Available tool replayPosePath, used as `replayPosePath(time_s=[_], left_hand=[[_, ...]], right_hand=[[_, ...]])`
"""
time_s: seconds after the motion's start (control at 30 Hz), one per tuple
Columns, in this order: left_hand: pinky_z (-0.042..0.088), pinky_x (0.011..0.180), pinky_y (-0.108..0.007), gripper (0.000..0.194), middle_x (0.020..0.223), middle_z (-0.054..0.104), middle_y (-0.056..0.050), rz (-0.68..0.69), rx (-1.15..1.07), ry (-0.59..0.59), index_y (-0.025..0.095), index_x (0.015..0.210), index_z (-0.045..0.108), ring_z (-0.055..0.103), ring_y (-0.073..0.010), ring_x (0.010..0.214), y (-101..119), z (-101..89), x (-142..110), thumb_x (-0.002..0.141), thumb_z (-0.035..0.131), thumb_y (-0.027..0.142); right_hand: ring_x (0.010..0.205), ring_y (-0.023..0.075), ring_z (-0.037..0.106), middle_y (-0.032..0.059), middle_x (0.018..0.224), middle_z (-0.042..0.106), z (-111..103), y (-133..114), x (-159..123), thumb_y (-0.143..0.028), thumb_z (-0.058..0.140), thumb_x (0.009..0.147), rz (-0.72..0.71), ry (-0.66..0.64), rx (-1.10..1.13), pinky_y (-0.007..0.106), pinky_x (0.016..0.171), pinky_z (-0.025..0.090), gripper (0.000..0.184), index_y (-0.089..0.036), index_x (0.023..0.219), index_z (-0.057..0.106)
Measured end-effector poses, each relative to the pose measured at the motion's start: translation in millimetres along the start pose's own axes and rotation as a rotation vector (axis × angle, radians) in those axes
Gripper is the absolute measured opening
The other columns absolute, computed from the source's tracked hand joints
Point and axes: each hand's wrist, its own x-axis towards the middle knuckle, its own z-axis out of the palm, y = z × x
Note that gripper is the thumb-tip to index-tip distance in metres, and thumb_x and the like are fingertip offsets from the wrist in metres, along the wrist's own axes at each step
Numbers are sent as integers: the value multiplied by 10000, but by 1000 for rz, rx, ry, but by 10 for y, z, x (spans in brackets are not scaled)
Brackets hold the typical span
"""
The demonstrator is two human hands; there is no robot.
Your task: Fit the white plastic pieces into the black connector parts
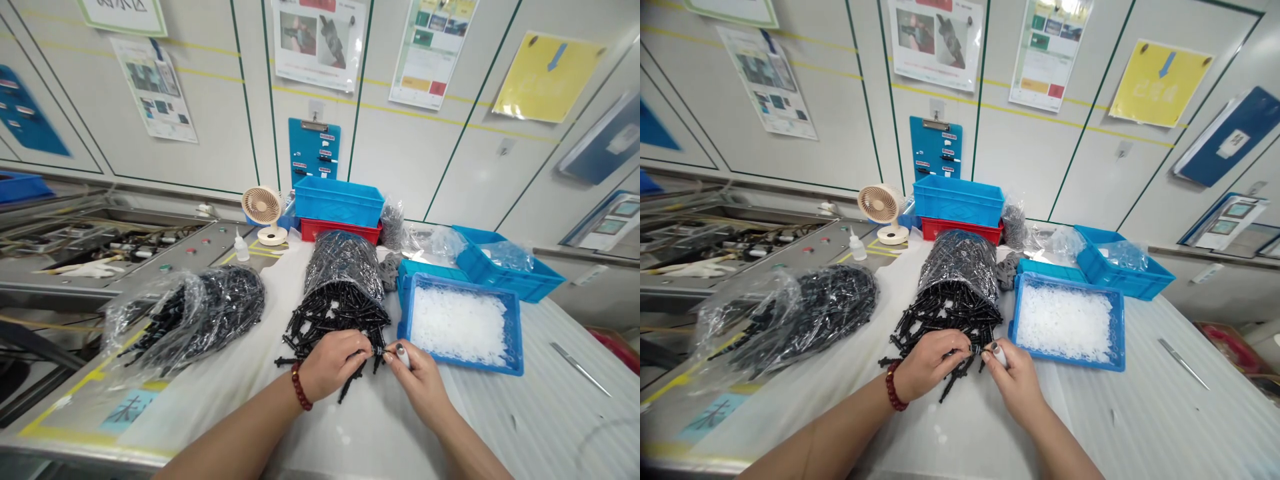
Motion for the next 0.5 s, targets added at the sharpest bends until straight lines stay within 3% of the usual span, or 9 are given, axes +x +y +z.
replayPosePath(time_s=[0.23, 0.5], left_hand=[[466, 667, -219, 188, 782, 625, -73, 130, 22, 81, 129, 872, 593, 574, -134, 737, 14, 9, 1, 891, 406, 135], [480, 665, -229, 216, 781, 650, -59, 49, 184, 29, 130, 899, 595, 601, -139, 708, -28, 26, 15, 903, 440, 280]], right_hand=[[577, 109, 440, -26, 623, 467, 5, 6, -2, -351, 451, 846, 3, -9, 4, 212, 555, 355, 231, -181, 702, 511], [587, 116, 464, -18, 633, 497, 3, 9, -10, -358, 452, 846, -4, 1, 1, 215, 564, 371, 235, -180, 721, 543]])
